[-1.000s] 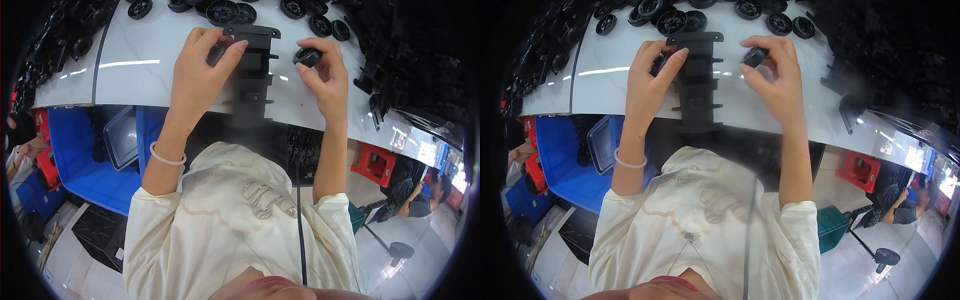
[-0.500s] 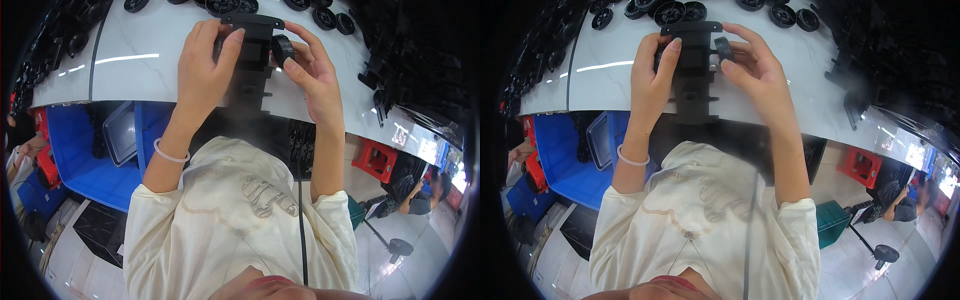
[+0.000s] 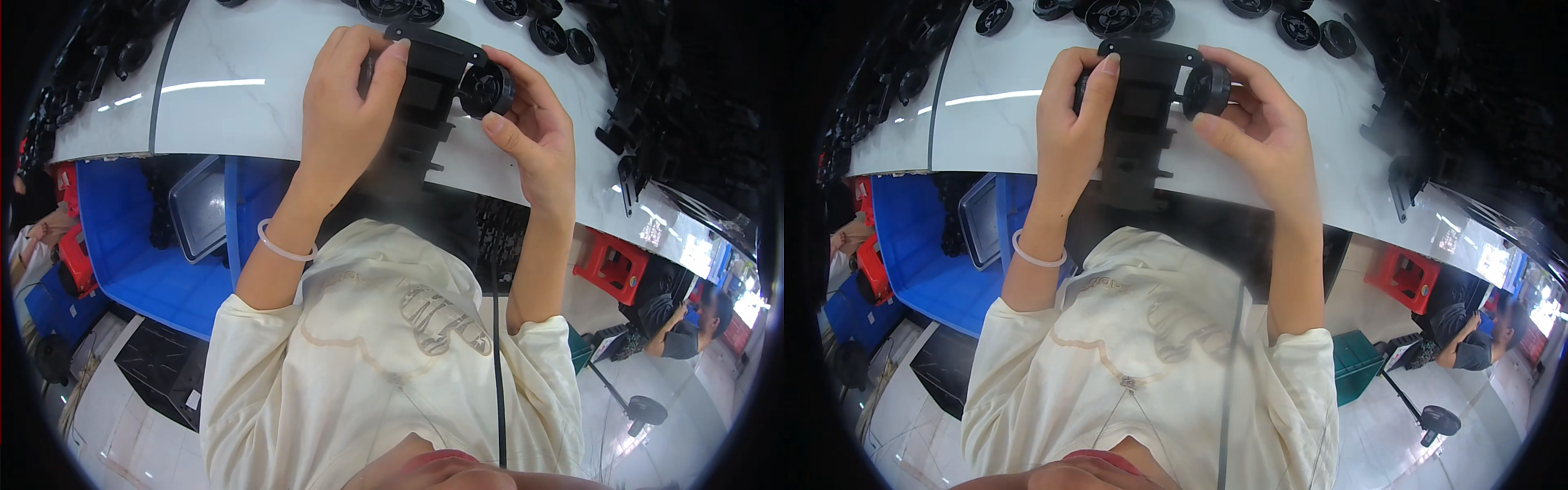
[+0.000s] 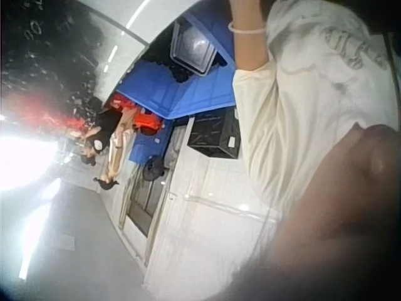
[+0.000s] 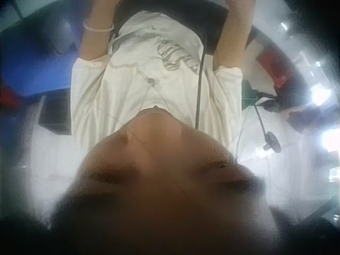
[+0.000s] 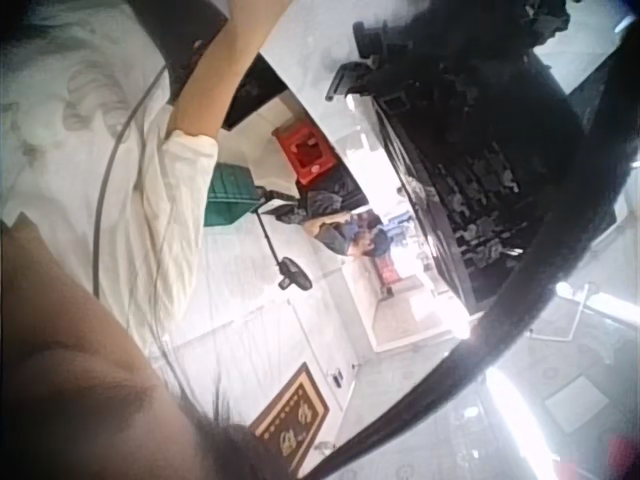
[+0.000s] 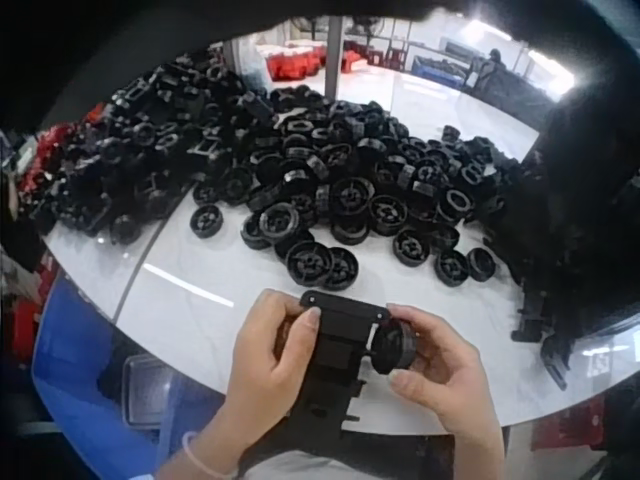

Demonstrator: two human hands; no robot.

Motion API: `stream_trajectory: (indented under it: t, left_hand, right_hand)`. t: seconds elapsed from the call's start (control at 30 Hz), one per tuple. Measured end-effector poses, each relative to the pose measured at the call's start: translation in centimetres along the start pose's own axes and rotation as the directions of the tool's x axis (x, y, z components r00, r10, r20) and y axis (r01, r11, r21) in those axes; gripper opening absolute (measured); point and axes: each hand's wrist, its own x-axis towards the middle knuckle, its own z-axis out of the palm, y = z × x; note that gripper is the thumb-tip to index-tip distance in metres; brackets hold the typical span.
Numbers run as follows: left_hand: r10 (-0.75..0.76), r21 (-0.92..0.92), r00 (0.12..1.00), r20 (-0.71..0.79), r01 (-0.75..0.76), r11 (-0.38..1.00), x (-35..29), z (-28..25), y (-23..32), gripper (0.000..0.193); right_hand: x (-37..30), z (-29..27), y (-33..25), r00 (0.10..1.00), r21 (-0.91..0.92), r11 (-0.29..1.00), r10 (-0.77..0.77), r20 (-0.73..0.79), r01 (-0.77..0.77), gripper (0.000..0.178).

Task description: The person assembles toy vehicle chassis by attaching wheels to plastic chassis frames by hand and placing each assembled chassis onto a pile.

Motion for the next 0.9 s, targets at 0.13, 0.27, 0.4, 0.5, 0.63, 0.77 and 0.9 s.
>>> stream_trajectory:
  t: [0.13,0.27,0.4,0.5,0.63,0.77,0.9]
  left_hand:
    - [-0.01,-0.008,1.0,-0.017,0.01,1.0,-0.2,0.2,-0.2,0.017]
    - [-0.002,0.005,1.0,-0.004,0.002,1.0,-0.1,0.3,0.0,0.017]
    - [0.011,0.033,1.0,0.026,-0.011,0.999,-0.1,0.1,-0.1,0.017]
    - [-0.041,-0.041,0.995,0.089,0.045,0.998,-0.3,-0.3,0.1,0.02]
    - [-0.126,-0.25,0.98,0.154,0.162,0.955,-0.4,-0.7,-0.5,0.03]
    - [-0.289,-0.555,0.933,0.216,0.361,0.749,-0.8,-0.4,1.0,0.044]
    - [-0.228,-0.637,0.959,0.17,0.283,0.717,-0.8,-1.0,0.4,0.044]
  right_hand:
    - [-0.7,-0.3,0.4,1.0,-0.037,0.999,-0.023,-0.014,0.022,0.055]
    - [-1.1,0.8,0.4,0.997,-0.028,0.999,0.029,-0.07,-0.031,0.056]
    - [-0.6,1.6,0.7,0.996,-0.099,0.994,0.039,-0.08,-0.047,0.058]
    - [-0.3,2.1,0.8,0.995,-0.128,0.99,0.044,-0.093,-0.055,0.057]
    - [0.7,3.2,1.2,0.998,0.015,1.0,0.009,-0.065,-0.008,0.054]
    - [0.8,5.0,0.6,0.988,0.002,0.997,-0.074,-0.133,0.075,0.05]
    - [0.4,5.4,0.3,0.977,0.022,0.998,-0.047,-0.209,0.053,0.043]
